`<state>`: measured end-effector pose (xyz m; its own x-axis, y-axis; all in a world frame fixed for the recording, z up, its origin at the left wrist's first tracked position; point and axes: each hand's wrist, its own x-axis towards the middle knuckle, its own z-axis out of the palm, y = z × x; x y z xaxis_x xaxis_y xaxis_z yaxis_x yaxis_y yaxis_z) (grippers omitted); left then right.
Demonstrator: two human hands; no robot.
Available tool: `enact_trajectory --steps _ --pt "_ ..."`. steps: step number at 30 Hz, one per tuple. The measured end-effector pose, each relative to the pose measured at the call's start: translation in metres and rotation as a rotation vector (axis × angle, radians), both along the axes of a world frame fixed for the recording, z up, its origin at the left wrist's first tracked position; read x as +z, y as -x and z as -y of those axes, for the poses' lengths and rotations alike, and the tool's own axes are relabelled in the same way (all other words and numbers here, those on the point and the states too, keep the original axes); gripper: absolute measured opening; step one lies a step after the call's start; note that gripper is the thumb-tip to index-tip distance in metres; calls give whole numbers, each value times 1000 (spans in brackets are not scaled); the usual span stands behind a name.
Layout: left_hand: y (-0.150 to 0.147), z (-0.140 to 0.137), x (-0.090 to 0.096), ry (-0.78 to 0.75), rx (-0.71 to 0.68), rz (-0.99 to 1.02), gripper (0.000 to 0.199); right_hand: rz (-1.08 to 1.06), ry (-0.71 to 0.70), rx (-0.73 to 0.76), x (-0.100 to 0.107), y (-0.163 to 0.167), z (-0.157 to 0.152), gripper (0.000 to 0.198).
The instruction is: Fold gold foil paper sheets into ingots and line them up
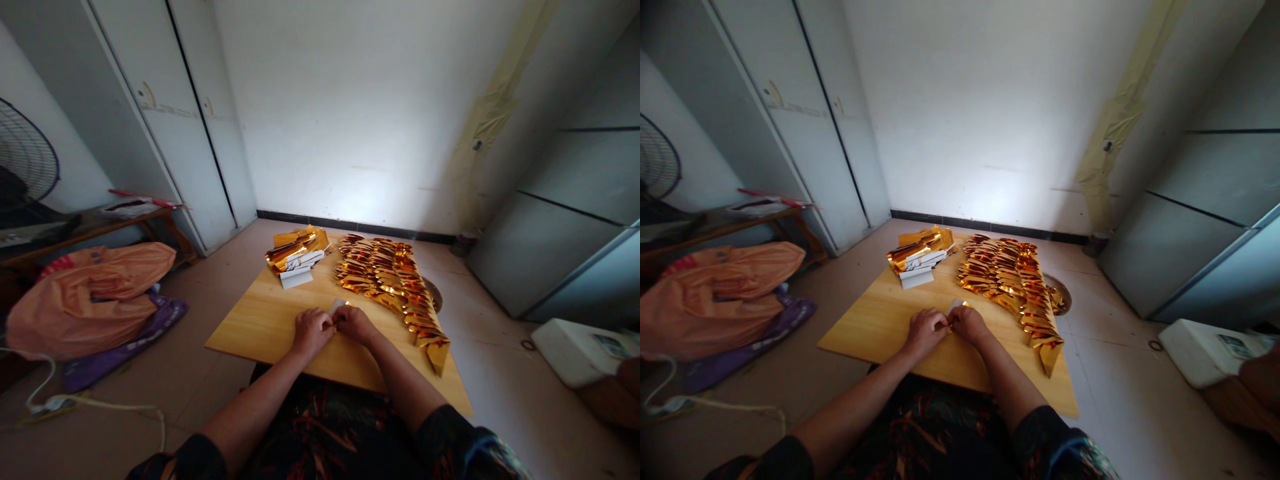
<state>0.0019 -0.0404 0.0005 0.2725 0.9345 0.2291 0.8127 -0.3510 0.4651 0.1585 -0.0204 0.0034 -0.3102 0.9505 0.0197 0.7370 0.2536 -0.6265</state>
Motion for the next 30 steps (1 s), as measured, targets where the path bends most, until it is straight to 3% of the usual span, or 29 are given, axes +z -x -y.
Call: enact_trajectory --steps 9,14,20,26,30 --pt "2 3 -1 -26 -52 -52 13 28 6 -5 1 -1 0 14" --pt "2 8 3 -71 -105 -43 17 152 -126 -70 0 -8 4 18" --pt "-1 15 10 -182 -157 -153 9 342 -319 -34 1 -16 20 14" --pt "9 -1 9 -273 -107 -211 12 327 -328 38 5 -11 41 15" --pt "15 -16 4 -247 -138 -253 17 251 -299 112 4 -12 43 15"
